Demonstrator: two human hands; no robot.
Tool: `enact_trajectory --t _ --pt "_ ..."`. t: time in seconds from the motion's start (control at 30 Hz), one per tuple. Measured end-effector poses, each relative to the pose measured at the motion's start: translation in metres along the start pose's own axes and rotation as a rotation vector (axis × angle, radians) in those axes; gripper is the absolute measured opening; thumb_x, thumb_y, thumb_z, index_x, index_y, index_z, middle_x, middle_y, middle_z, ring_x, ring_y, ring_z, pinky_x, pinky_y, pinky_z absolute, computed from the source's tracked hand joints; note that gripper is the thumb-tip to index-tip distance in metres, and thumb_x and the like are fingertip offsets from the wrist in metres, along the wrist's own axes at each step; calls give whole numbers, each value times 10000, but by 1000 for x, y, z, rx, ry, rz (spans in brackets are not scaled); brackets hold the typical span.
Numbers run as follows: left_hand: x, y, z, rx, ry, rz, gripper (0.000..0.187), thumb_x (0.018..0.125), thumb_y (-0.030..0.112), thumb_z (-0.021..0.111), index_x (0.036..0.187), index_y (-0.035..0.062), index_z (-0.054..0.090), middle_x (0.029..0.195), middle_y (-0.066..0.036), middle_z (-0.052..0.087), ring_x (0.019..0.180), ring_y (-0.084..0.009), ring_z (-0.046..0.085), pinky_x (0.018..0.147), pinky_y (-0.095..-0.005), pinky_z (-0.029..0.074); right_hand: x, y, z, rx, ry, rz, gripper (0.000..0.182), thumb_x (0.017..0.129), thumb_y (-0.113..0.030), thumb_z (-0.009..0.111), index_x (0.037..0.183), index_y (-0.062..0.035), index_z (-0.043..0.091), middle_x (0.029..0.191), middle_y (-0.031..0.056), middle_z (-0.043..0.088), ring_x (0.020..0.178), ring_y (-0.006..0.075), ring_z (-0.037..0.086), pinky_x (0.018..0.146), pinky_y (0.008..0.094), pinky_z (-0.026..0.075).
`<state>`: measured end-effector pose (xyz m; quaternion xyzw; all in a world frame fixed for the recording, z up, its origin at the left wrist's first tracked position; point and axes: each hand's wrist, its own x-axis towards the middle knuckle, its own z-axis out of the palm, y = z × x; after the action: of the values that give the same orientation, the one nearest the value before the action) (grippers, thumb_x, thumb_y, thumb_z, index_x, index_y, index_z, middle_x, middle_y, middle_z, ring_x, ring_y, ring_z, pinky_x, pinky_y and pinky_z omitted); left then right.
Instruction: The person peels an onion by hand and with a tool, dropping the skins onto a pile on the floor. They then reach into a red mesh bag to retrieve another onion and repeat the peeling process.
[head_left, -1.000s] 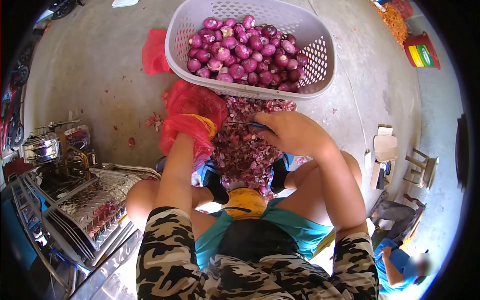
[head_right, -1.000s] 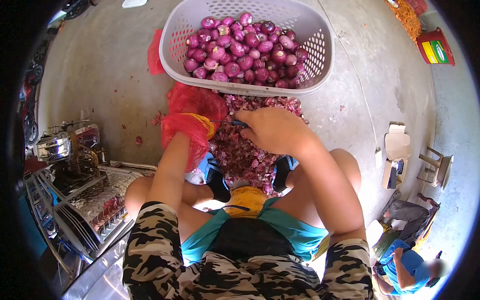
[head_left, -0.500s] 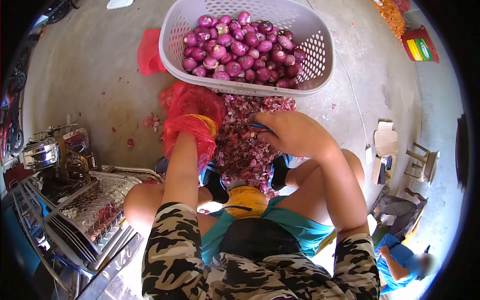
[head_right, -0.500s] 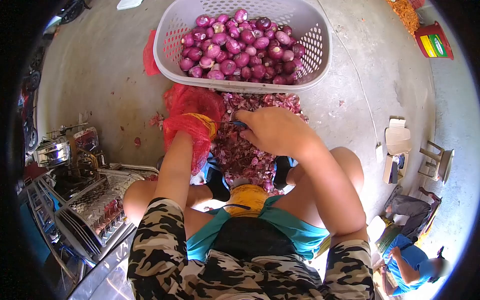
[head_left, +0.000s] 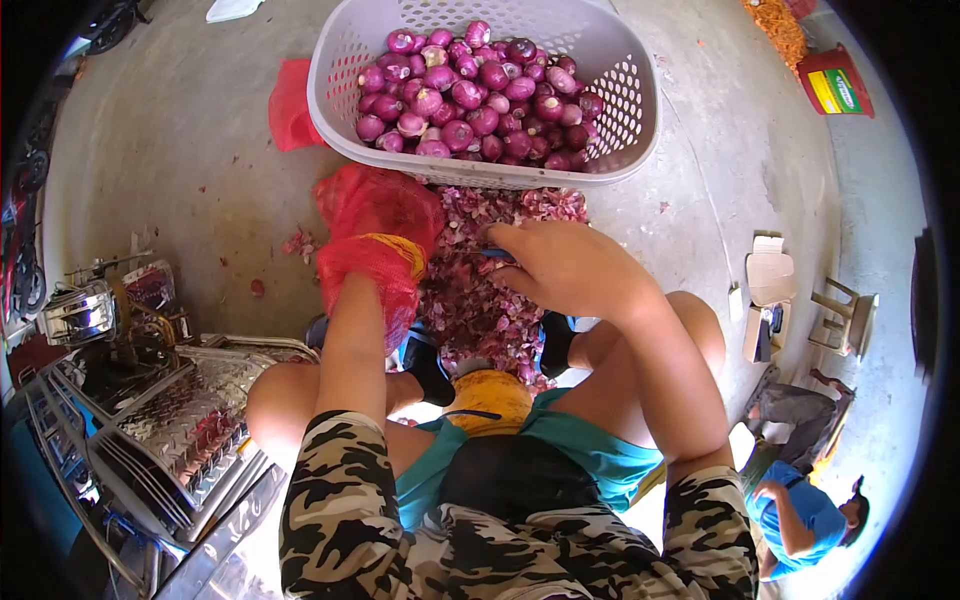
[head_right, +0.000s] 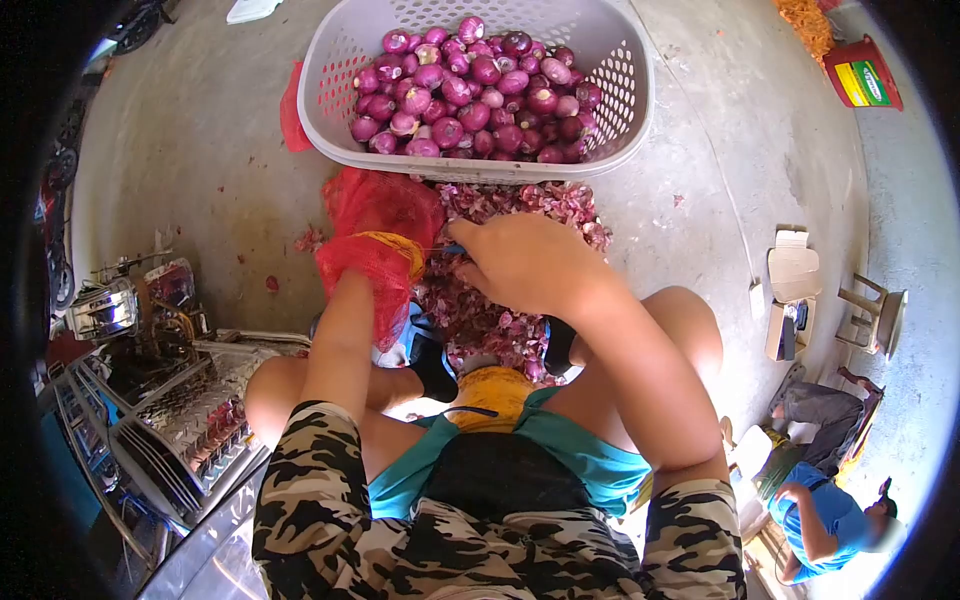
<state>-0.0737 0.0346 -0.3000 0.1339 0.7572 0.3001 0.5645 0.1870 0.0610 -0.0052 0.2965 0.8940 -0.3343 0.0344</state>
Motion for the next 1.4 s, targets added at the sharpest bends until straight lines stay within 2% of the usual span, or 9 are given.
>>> enact_trajectory --t 0.53,0.63,0.73,0.9,1.0,1.1,1.17,1.37,1.4 --pt "-8 1 14 -156 15 25 388 873 272 474 1201 63 475 1096 -75 575 915 -222 577 832 -330 454 -17 -2 -10 18 -59 66 312 845 -224 565 1074 -21 505 839 207 600 813 381 582 704 460 454" --pt "-21 -4 12 -288 16 49 394 875 271 472 1210 63 471 1105 -76 573 920 -222 576 836 -330 453 -24 -3 -22 39 -72 117 308 845 -229 568 1074 -30 511 871 194 605 832 379 580 712 454 456" --pt "-38 -12 9 -416 11 83 400 876 270 469 1219 64 467 1113 -77 572 925 -222 575 840 -329 452 -32 7 -17 21 114 -31 354 834 -236 555 1102 -8 519 813 222 621 809 387 601 711 485 461" --pt "-106 -49 -3 -509 -15 131 410 878 268 465 1234 65 460 1126 -78 569 934 -222 573 847 -329 450 -46 0 -24 13 47 -28 283 842 -215 537 1030 -4 518 795 221 619 791 401 594 697 496 454" --pt "-187 -46 -4 -77 223 218 429 847 288 507 1209 58 487 1109 -71 578 896 -216 581 836 -330 447 -44 -5 -27 13 53 -28 269 847 -206 531 1013 3 498 754 227 611 750 413 590 662 501 449" --pt "-244 -12 -6 328 -15 221 417 838 243 488 1196 31 467 1095 -63 581 879 -187 578 821 -320 451 -41 -8 -24 30 93 26 252 853 -171 522 1014 7 448 722 237 586 719 424 575 640 492 442" --pt "-275 21 -5 48 -230 291 447 831 207 500 1234 27 425 1089 -73 570 955 -171 565 808 -296 454 -34 -13 -28 81 85 136 260 855 -144 525 1058 -18 422 778 245 567 767 418 561 656 465 436" --pt "-299 86 -15 -352 -629 324 481 850 174 515 1297 46 391 1175 -84 545 936 -157 577 734 -275 472 -19 10 -2 429 352 -33 249 919 -134 486 1107 7 405 804 105 548 718 174 546 651 311 452" --pt "-300 92 -15 -381 -672 349 493 857 189 514 1311 50 382 1204 -81 537 942 -162 579 732 -276 475 -24 3 -7 533 240 64 330 897 -141 482 1196 -19 415 966 206 573 856 288 581 774 368 436"
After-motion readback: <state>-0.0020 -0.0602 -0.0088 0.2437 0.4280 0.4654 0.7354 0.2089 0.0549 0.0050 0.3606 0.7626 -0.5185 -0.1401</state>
